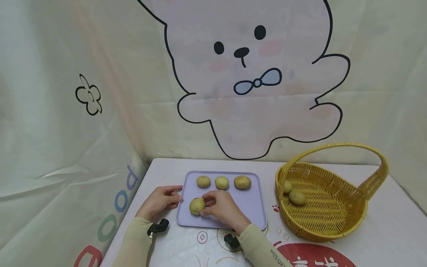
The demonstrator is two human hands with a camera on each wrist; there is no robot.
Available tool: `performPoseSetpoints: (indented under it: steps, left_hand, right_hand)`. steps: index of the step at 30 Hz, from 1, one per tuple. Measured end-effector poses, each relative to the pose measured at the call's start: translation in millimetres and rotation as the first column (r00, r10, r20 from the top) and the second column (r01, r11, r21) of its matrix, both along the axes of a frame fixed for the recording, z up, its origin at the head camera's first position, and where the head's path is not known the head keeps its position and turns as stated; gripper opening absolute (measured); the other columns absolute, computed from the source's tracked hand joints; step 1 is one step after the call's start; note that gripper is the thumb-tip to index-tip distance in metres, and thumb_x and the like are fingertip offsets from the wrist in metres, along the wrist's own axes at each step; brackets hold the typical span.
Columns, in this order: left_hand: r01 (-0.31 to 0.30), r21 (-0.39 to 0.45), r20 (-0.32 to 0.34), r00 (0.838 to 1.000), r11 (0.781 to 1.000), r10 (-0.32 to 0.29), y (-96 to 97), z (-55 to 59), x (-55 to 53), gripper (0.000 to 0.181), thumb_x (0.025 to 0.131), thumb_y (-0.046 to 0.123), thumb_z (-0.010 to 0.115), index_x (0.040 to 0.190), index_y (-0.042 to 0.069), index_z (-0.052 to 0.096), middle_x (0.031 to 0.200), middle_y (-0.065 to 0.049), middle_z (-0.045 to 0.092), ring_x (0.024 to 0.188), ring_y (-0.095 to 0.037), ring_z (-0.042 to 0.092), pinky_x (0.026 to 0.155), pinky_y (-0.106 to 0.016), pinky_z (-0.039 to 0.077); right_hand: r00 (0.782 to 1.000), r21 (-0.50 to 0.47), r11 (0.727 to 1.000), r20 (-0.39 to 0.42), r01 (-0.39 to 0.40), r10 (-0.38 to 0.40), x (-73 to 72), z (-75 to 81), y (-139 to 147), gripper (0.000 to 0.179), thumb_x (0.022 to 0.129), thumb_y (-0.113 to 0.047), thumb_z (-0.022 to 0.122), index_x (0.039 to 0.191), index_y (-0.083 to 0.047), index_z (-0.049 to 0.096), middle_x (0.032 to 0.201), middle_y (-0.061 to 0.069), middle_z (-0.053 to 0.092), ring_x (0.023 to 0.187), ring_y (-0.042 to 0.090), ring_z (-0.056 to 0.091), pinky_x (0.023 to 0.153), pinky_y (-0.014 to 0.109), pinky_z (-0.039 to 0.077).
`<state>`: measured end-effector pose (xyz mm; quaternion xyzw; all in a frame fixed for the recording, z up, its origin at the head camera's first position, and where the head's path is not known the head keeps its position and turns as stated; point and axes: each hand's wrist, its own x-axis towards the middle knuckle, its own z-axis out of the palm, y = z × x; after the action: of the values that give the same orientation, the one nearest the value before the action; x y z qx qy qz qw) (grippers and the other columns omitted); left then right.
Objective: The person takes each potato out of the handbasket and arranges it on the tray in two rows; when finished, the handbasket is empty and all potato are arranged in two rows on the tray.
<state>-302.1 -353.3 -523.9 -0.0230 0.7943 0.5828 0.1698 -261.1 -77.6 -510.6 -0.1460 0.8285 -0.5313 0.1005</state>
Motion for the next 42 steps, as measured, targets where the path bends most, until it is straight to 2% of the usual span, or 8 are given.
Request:
performPoseSetpoints:
  steps: [16,26,32,37,42]
  left_hand:
    - [0.011,-0.01,-0.016,1.0,1.0,-0.011,0.3,0.3,-0.1,0.054,0.097,0.007,0.078,0.148,0.002,0.064,0.097,-0.005,0.072,0.085,-0.01,0.069,0.073,-0.022,0.061]
    - [0.005,-0.022,-0.023,1.0,1.0,-0.006,0.5,0.7,0.2,0.054,0.096,0.007,0.079,0.148,0.002,0.064,0.096,-0.004,0.071,0.084,-0.011,0.068,0.073,-0.022,0.061]
    - [0.0,-0.026,-0.017,1.0,1.0,0.0,-1.4,-4.8,-2.3,0.057,0.094,0.009,0.082,0.148,0.003,0.064,0.095,-0.003,0.069,0.083,-0.01,0.067,0.073,-0.022,0.061]
    - [0.015,-0.04,-0.036,0.999,0.999,-0.016,-3.4,-5.0,-4.9,0.059,0.095,0.011,0.082,0.15,0.003,0.063,0.098,-0.005,0.069,0.084,-0.011,0.067,0.074,-0.021,0.061]
    - [0.025,-0.047,-0.04,0.999,0.999,-0.027,-0.7,-6.0,-5.4,0.061,0.095,0.011,0.083,0.15,0.0,0.061,0.101,-0.006,0.068,0.083,-0.012,0.067,0.073,-0.021,0.061]
  right_hand:
    - [1.0,0.021,1.0,0.017,-0.004,0.003,-1.6,1.5,4,0.048,0.08,-0.009,0.095,0.123,-0.003,0.077,0.111,0.007,0.08,0.102,0.022,0.077,0.088,0.029,0.062]
    - [1.0,0.044,0.999,0.028,-0.007,0.006,4.0,7.3,10,0.05,0.08,-0.011,0.095,0.124,-0.002,0.076,0.113,0.008,0.079,0.103,0.024,0.076,0.09,0.034,0.062]
    - [1.0,0.097,0.995,-0.004,-0.004,0.005,26.1,20.2,44,0.054,0.081,-0.016,0.094,0.128,0.002,0.074,0.119,0.013,0.078,0.106,0.027,0.075,0.093,0.036,0.062]
    - [0.999,0.136,0.99,-0.048,0.02,-0.014,48.5,42.8,88,0.052,0.084,-0.018,0.092,0.129,0.001,0.075,0.12,0.016,0.078,0.108,0.032,0.076,0.094,0.041,0.064]
    - [0.997,0.176,0.984,-0.08,0.017,-0.003,71.2,63.0,138,0.047,0.085,-0.022,0.091,0.126,-0.005,0.076,0.118,0.012,0.079,0.108,0.031,0.077,0.094,0.037,0.064]
